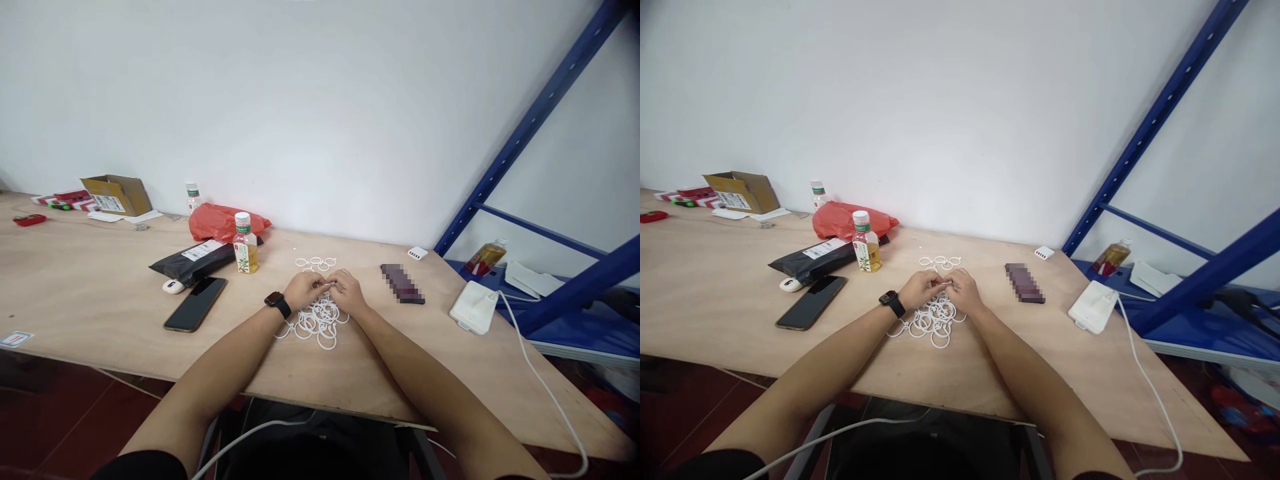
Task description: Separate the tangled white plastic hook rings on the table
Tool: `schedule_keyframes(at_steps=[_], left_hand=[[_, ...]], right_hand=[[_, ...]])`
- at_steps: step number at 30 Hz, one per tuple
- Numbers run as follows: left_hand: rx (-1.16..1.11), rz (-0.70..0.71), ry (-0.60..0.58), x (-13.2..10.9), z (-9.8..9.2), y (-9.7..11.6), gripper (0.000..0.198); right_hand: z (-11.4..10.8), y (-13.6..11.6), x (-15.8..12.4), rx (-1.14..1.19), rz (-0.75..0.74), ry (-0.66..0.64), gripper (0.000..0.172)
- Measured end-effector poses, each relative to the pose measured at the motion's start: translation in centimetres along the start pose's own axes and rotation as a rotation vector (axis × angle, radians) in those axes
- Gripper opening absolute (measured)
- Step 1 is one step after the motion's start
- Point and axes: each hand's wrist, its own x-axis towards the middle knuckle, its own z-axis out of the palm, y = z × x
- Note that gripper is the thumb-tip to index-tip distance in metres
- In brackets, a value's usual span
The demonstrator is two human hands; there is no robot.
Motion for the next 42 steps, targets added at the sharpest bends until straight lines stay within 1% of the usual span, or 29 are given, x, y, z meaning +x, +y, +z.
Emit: schedule_keyframes(at_steps=[4,7,12,15,17,19,21,22,23,24,25,27,28,30,34,37,39,42], left_hand=[[-0.11,-0.086,0.022,-0.1,-0.1,-0.2,0.032],[-0.171,-0.141,0.017,-0.1,0.0,-0.6,0.033],[-0.258,-0.129,-0.016,-0.1,0.5,-0.9,0.031],[-0.302,-0.141,-0.054,-0.1,0.7,-0.6,0.031],[-0.293,-0.126,-0.08,0.0,0.6,-0.5,0.032],[-0.23,-0.085,-0.067,0.2,0.2,-0.6,0.032],[-0.086,-0.076,0.005,0.3,-0.4,-1.2,0.032],[0.027,-0.113,0.055,0.4,-0.7,-1.6,0.034],[0.159,-0.195,0.096,0.4,-0.9,-2.0,0.034],[0.267,-0.275,0.088,0.4,-1.1,-2.5,0.035],[0.338,-0.336,0.041,0.3,-1.3,-2.9,0.035],[0.409,-0.383,-0.06,0.2,-1.3,-3.6,0.033],[0.43,-0.39,-0.081,0.2,-1.3,-3.7,0.032],[0.461,-0.385,-0.089,0.1,-1.2,-3.7,0.028],[0.497,-0.345,-0.062,0.3,-1.1,-3.5,0.023],[0.457,-0.287,0.022,0.4,-1.1,-3.5,0.022],[0.399,-0.211,0.102,0.5,-1.0,-3.4,0.021],[0.287,-0.024,0.185,0.6,-0.8,-2.9,0.023]], right_hand=[[-0.3,-0.1,-0.1,0.021,-0.015,0.0,0.017],[-0.4,0.0,-0.1,0.014,-0.03,-0.018,0.019],[-0.4,0.2,-0.1,-0.004,-0.029,-0.019,0.026],[-0.4,0.3,0.0,0.01,-0.004,-0.024,0.027],[-0.4,0.6,0.0,0.028,0.02,-0.019,0.028],[-0.5,1.0,-0.2,0.04,0.068,0.009,0.03],[-0.5,1.5,-0.5,0.061,0.141,0.027,0.034],[-0.6,1.7,-0.6,0.078,0.176,0.022,0.035],[-0.6,1.8,-0.8,0.092,0.202,0.006,0.036],[-0.6,2.0,-0.9,0.098,0.212,-0.02,0.037],[-0.6,2.0,-0.9,0.091,0.207,-0.049,0.036],[-0.6,2.0,-0.9,0.036,0.161,-0.106,0.033],[-0.6,1.9,-0.8,-0.004,0.137,-0.126,0.03],[-0.7,1.8,-0.5,-0.081,0.125,-0.132,0.025],[-0.8,1.8,-0.3,-0.152,0.188,-0.083,0.023],[-0.7,2.0,-0.5,-0.158,0.188,-0.078,0.021],[-0.5,2.1,-0.5,-0.152,0.188,-0.066,0.023],[-0.1,2.0,-0.4,-0.115,0.205,-0.041,0.03]])
